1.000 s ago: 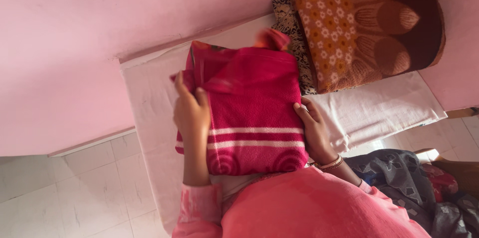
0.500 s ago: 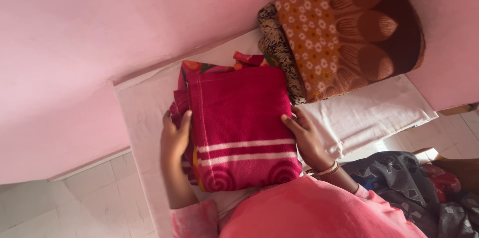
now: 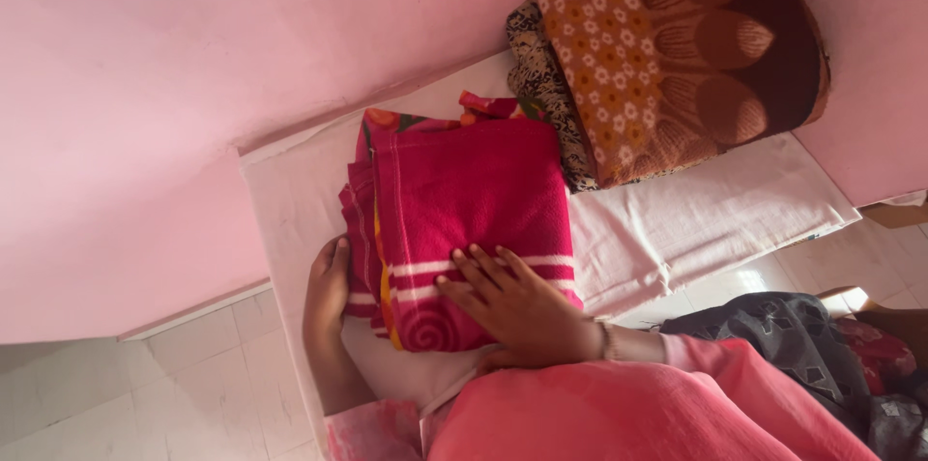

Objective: The person folds a pink floral blanket on a white surface and then places another folded pink blanket on top of it.

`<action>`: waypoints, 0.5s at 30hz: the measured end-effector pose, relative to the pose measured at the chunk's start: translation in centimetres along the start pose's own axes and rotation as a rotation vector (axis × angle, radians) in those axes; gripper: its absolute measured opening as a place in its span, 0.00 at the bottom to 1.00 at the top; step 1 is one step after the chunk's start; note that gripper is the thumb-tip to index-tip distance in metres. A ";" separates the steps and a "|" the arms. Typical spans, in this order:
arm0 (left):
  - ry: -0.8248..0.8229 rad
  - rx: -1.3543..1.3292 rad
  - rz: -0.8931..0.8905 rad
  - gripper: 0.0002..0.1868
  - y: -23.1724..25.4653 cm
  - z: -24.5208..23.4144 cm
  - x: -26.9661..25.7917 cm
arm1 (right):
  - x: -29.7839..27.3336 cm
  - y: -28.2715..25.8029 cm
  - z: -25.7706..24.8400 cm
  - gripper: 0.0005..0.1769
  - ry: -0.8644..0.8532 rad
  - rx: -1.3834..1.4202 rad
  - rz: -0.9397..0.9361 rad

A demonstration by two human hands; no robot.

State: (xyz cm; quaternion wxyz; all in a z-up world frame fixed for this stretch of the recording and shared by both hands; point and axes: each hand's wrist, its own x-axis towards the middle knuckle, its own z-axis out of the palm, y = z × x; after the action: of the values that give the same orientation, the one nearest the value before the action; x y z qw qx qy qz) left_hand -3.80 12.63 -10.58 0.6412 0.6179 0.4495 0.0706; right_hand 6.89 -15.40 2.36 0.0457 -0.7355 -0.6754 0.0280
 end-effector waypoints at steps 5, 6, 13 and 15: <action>0.123 0.095 0.134 0.26 -1.4 0.4 0.6 | 0.5 -1.3 2.5 0.38 0.091 -0.365 0.089; 0.112 0.041 0.136 0.27 -1.4 0.4 0.6 | 0.5 -1.1 2.9 0.35 0.173 -0.290 0.078; -0.006 -0.305 0.119 0.44 -0.1 -0.7 -1.4 | -0.5 4.6 -2.2 0.30 0.193 0.570 0.221; -0.033 -0.397 0.142 0.45 -0.7 -0.2 -2.3 | -1.3 6.5 -5.2 0.30 0.327 0.676 0.265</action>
State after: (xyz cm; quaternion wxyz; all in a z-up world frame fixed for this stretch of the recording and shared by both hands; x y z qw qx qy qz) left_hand -5.60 11.12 -9.99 0.7511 0.5108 0.3715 0.1924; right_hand 13.75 -17.38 6.86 0.3881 -0.7544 -0.5113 0.1371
